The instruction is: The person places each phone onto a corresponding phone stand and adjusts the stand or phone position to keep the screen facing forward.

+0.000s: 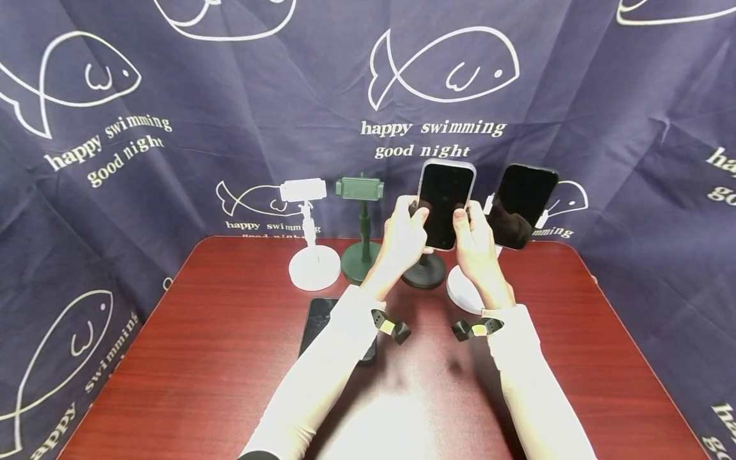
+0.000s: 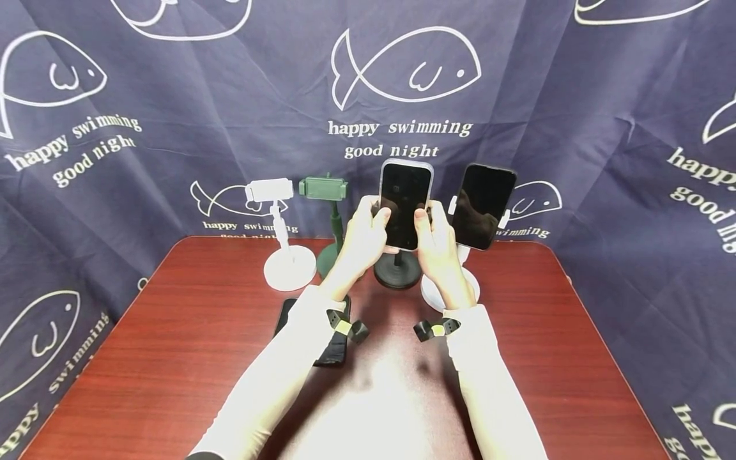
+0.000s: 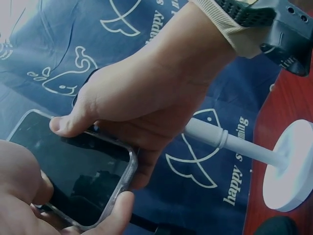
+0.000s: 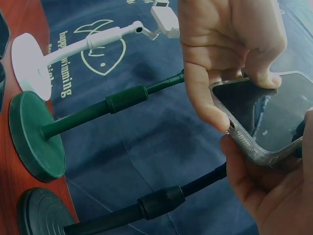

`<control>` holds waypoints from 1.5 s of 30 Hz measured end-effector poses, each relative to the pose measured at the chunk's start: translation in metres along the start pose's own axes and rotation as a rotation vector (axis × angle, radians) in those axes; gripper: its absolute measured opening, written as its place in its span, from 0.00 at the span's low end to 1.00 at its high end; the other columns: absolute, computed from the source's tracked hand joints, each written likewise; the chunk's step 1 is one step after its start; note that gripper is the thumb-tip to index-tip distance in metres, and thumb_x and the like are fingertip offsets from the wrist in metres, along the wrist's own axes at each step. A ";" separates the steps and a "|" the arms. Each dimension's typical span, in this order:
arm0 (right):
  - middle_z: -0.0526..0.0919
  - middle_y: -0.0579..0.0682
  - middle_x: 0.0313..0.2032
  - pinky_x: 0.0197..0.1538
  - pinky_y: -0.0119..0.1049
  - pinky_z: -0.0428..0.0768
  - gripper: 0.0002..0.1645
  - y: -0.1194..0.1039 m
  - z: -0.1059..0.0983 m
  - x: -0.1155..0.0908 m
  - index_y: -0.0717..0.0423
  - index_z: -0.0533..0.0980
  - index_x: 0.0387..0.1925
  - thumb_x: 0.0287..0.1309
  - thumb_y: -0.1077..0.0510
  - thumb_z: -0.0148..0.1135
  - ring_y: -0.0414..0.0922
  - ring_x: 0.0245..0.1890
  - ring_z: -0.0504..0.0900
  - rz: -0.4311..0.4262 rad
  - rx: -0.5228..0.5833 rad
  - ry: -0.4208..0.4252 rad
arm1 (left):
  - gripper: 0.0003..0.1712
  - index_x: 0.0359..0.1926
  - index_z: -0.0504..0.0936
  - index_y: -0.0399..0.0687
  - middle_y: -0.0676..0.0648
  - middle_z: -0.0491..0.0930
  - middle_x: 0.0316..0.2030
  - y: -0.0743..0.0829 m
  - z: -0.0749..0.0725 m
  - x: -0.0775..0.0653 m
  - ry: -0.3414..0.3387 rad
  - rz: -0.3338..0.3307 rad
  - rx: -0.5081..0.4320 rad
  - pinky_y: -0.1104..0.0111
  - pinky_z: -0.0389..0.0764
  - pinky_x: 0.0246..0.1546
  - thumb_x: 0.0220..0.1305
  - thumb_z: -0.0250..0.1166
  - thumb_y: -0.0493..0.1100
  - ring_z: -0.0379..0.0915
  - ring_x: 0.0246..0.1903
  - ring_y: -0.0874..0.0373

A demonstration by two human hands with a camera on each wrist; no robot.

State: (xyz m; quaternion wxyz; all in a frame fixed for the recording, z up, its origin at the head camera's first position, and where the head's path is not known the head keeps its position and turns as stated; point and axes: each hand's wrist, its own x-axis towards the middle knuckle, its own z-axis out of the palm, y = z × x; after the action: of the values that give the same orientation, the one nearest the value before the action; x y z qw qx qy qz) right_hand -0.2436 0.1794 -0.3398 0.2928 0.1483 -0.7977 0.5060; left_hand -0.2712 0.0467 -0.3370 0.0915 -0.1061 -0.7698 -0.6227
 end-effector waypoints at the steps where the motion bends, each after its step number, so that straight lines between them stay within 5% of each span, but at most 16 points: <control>1: 0.61 0.54 0.27 0.41 0.41 0.62 0.14 -0.001 0.000 0.000 0.69 0.67 0.43 0.74 0.58 0.44 0.50 0.35 0.64 -0.001 -0.001 0.001 | 0.14 0.56 0.68 0.45 0.37 0.79 0.47 0.000 -0.001 0.000 -0.001 0.007 0.014 0.65 0.83 0.18 0.74 0.53 0.42 0.83 0.33 0.51; 8: 0.59 0.53 0.25 0.38 0.41 0.61 0.14 -0.005 0.000 0.000 0.70 0.64 0.40 0.74 0.59 0.43 0.50 0.32 0.62 -0.003 -0.023 0.012 | 0.14 0.54 0.67 0.43 0.37 0.76 0.48 -0.001 -0.003 -0.001 -0.010 -0.012 -0.042 0.64 0.84 0.21 0.73 0.54 0.43 0.82 0.32 0.50; 19: 0.61 0.53 0.24 0.36 0.42 0.63 0.18 0.040 0.004 0.003 0.63 0.67 0.45 0.75 0.49 0.44 0.47 0.31 0.63 0.016 -0.048 0.009 | 0.13 0.54 0.68 0.45 0.40 0.76 0.43 -0.003 -0.003 0.000 -0.032 -0.013 -0.058 0.64 0.83 0.18 0.74 0.54 0.44 0.82 0.24 0.52; 38: 0.60 0.54 0.24 0.34 0.41 0.62 0.22 0.040 0.004 0.004 0.62 0.64 0.41 0.75 0.45 0.43 0.46 0.29 0.62 0.021 -0.066 -0.003 | 0.17 0.55 0.61 0.45 0.36 0.75 0.43 -0.004 -0.003 -0.004 0.002 -0.019 -0.146 0.64 0.83 0.19 0.73 0.56 0.45 0.82 0.27 0.49; 45: 0.59 0.54 0.24 0.35 0.42 0.61 0.18 0.026 0.003 0.002 0.66 0.65 0.42 0.75 0.52 0.44 0.48 0.30 0.62 0.033 -0.063 -0.008 | 0.18 0.54 0.59 0.46 0.37 0.77 0.39 -0.005 -0.002 -0.003 0.001 -0.017 -0.168 0.63 0.83 0.19 0.72 0.56 0.43 0.81 0.24 0.48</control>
State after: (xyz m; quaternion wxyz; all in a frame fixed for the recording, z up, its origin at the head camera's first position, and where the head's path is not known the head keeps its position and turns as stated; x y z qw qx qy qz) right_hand -0.2601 0.1887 -0.3582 0.2856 0.1279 -0.8168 0.4846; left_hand -0.2695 0.0432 -0.3422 0.0776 -0.1065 -0.7156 -0.6860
